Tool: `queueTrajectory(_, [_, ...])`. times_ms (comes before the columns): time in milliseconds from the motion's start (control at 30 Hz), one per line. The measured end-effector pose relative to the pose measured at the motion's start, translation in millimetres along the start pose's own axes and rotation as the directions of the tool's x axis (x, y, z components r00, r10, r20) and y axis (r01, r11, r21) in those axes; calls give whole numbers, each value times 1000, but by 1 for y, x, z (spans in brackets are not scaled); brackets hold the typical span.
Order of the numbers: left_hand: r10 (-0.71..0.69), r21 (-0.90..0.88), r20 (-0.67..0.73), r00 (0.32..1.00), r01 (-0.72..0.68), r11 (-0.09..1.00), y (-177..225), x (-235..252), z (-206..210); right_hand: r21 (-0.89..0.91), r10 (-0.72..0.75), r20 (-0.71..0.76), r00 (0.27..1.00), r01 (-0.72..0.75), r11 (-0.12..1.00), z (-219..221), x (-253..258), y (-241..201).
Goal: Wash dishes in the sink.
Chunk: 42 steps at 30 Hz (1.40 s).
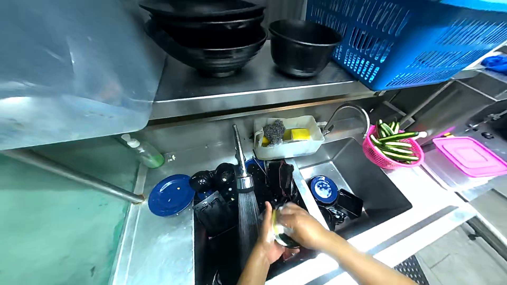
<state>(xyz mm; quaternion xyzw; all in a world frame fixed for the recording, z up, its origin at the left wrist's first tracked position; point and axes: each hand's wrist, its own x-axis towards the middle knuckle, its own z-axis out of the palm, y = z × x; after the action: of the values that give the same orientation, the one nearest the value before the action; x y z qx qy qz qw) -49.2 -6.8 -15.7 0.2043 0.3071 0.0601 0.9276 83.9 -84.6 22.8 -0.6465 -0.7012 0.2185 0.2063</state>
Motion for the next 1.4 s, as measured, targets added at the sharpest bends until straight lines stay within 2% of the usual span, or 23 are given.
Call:
queueTrajectory(67, [145,109,-77,987,-136,985,-1,0,8,-202,180,-48,982,-186,962,-6,9,-1])
queueTrajectory(133, [372,305,-209,904,-301,904,-4,9,8,-252,430,18,903,-412,876,-3,11,-6])
queueTrajectory(200, [536,472,-244,808,-384,794,-6,17,5,-118,524,96,846,-513,850,3,7,-13])
queueTrajectory(267, [580,495,-246,776,-414,764,-5,21,2,120,490,184,852,-515,849,-1,0,-19])
queueTrajectory(367, [508,283,-318,801,-431,857,-3,29,5,262,444,113,889,-458,850,-9,-26,-22])
queueTrajectory(433, [392,61,-395,831,-403,913,2,34,14,236,448,-187,874,-403,885,8,-50,-28])
queueTrajectory(500, [270,-96,-420,867,-338,936,-3,37,27,211,384,-520,763,-321,923,34,-60,-28])
queueTrajectory(633, [83,-203,-242,967,-134,970,-29,24,57,156,282,-711,644,-246,957,26,-34,-18])
queueTrajectory(700, [-18,-248,-135,991,-16,969,-31,24,59,222,385,-627,677,-319,921,-9,-17,-9])
queueTrajectory(733, [-68,-246,-93,993,43,968,-30,27,56,342,522,-488,700,-397,852,-30,-9,-8])
queueTrajectory(800, [-112,-214,23,993,115,970,-29,33,42,652,723,-187,665,-466,598,-55,0,0])
queueTrajectory(867, [-102,-222,128,986,129,966,-28,38,29,866,830,-68,553,-380,324,-40,-4,7])
queueTrajectory(900, [-98,-216,70,993,111,970,-30,41,28,916,864,-67,499,-313,251,-25,-9,6])
queueTrajectory(967, [-52,-166,-198,979,19,986,-39,53,30,946,884,-99,457,-231,226,-1,-18,-2])
queueTrajectory(1000, [-8,-111,-325,946,-30,993,-45,59,30,943,885,-112,453,-233,238,9,-22,-6])
queueTrajectory(1067, [87,7,-461,883,-95,995,-52,69,29,924,879,-106,466,-280,260,21,-34,-5])
queueTrajectory(1100, [183,156,-503,844,-120,980,-54,77,31,911,878,-103,467,-310,272,18,-40,4])
queueTrajectory(1133, [318,364,-510,799,-135,922,-56,85,36,888,880,-110,463,-351,296,10,-47,16])
queueTrajectory(1200, [519,718,-393,759,-99,689,-57,89,46,784,872,-94,481,-504,363,-7,-64,46])
queueTrajectory(1233, [505,798,-325,800,-54,600,-59,83,48,725,866,-88,493,-565,395,-9,-74,62])
queueTrajectory(1300, [328,856,-172,929,-24,517,-55,72,41,633,873,-130,471,-638,438,-17,-92,96])
queueTrajectory(1367, [178,905,-115,977,29,424,-43,51,10,608,913,-211,350,-684,403,-25,-107,135])
queueTrajectory(1400, [139,934,-187,973,132,332,-37,32,-14,579,929,-245,277,-726,370,-27,-114,158])
